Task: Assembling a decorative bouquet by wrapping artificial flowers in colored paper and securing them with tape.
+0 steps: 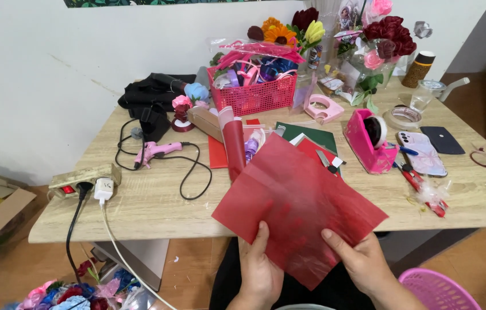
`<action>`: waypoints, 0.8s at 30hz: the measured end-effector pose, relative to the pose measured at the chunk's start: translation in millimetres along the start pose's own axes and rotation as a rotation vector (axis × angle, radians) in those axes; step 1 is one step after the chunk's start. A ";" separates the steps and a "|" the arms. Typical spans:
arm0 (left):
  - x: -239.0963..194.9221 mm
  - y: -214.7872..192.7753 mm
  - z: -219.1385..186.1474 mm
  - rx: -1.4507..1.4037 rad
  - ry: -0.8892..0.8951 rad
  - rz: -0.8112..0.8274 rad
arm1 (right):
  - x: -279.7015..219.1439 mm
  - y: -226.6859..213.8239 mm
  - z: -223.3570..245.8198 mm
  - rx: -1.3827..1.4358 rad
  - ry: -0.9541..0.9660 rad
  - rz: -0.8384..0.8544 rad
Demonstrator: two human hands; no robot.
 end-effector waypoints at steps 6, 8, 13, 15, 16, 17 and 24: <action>-4.8 11.9 -3.0 -0.119 -0.092 0.001 | -38.2 16.2 35.2 -0.675 -0.744 0.136; -4.2 18.7 -6.7 -0.104 -0.084 0.057 | -45.6 18.6 37.4 -0.851 -0.826 0.110; 0.6 12.1 -6.5 0.083 0.086 0.231 | -51.0 38.9 48.5 -1.222 -0.912 0.084; -4.0 -25.0 24.6 0.227 -0.179 0.008 | -64.6 51.1 63.3 -1.215 -1.070 0.124; -2.3 -29.7 29.2 0.226 -0.177 0.006 | -65.7 47.4 66.3 -1.214 -1.071 0.126; 2.6 -31.8 28.9 0.302 -0.117 0.051 | -62.1 42.3 69.9 -1.022 -0.943 0.278; -5.9 3.1 29.0 0.484 -0.154 0.436 | -18.8 29.1 36.8 -0.222 -0.012 0.537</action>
Point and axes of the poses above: each hand's wrist, its own x-axis towards the middle knuckle, its own y-axis out of the palm, z = x × y, the point moved 9 cm from there along x, towards the middle knuckle, and after that the axes turned 15 degrees about y, right-handed, at the moved point
